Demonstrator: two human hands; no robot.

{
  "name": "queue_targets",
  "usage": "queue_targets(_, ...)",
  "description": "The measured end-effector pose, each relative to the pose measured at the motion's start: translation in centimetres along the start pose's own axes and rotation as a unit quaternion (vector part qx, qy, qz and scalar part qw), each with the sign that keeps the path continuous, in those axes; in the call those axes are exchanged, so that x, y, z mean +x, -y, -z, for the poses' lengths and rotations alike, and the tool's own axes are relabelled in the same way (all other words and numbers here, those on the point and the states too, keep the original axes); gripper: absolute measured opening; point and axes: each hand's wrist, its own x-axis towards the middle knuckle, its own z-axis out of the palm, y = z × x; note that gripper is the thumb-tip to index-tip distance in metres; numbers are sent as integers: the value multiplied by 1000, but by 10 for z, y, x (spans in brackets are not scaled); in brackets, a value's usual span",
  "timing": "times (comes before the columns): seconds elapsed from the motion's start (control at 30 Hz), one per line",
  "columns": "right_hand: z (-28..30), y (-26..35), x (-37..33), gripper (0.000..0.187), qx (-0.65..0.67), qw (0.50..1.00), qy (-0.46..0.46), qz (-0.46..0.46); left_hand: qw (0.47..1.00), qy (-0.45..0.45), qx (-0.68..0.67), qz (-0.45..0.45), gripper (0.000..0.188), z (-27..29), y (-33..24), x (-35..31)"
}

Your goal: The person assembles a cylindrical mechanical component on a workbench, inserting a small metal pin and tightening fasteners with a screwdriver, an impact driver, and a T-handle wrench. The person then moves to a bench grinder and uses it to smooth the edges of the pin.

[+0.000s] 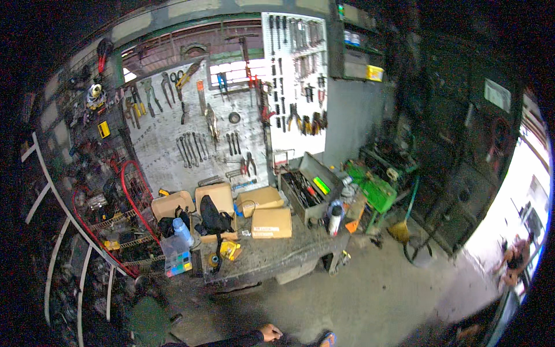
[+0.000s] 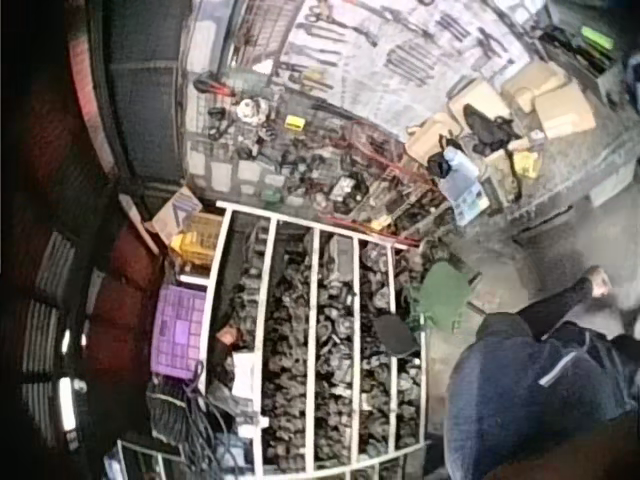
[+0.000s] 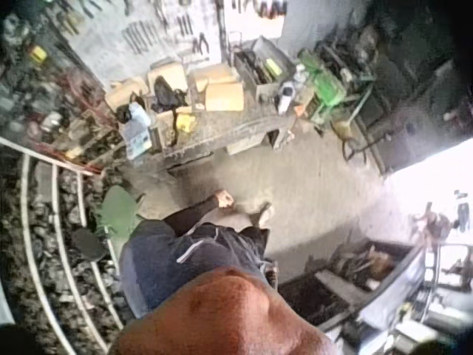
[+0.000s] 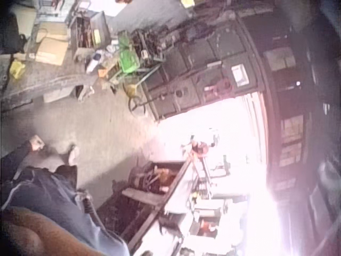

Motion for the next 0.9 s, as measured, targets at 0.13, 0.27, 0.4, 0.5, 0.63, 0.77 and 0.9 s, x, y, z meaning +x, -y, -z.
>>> queue_targets(0.13,22,16,141,14,-58,997,58,16,993,-96,-30,-54,34,90,-68,71)
queue_targets(0.27,67,-19,281,14,-122,989,87,12,947,-316,-9,-62,35,239,-176,77)
queue_targets(0.4,134,-20,402,13,-447,859,50,244,803,-571,49,-163,22,451,-297,62)
queue_targets(0.5,157,51,467,16,212,976,-28,42,716,-652,-18,-249,29,613,-385,51)
queue_targets(0.63,117,149,485,18,165,979,-114,43,599,-736,-75,-307,14,817,-501,54)
queue_targets(0.77,30,182,464,19,116,989,-70,-63,530,-811,-28,-246,20,975,-583,61)
queue_targets(0.9,-28,198,465,25,41,989,-41,-134,494,-839,74,-215,38,1080,-617,89)
